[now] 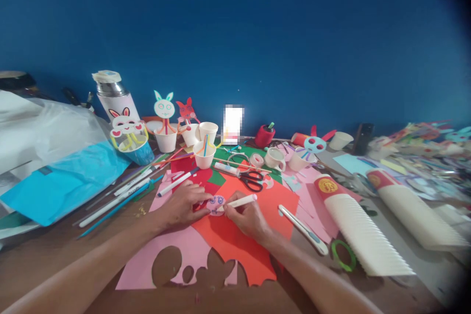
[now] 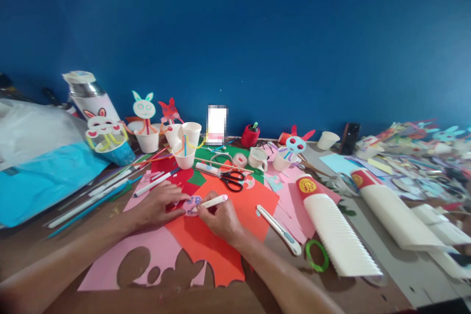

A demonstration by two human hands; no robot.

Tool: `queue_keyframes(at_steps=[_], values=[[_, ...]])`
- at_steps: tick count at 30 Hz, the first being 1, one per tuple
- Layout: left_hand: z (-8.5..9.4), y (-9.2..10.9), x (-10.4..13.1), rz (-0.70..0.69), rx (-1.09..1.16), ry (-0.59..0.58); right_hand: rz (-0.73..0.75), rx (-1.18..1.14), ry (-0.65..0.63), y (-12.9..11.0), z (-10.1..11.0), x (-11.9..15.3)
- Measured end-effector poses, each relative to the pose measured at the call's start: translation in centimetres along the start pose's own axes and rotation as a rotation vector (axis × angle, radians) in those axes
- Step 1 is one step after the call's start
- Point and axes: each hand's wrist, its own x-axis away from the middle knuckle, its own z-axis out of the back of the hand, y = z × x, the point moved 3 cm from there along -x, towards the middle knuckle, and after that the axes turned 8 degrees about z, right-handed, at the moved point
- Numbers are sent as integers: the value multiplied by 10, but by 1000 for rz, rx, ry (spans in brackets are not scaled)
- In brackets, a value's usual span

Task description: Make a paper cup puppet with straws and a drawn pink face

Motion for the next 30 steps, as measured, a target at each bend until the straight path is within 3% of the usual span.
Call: queue_keyframes(at_steps=[13,30], values=[[-2,-2,-1,-9,6,12,44,124,-33,3,-1,1],[-2,-2,0,-1,-9,0,34,114,-38,5,-1,2]])
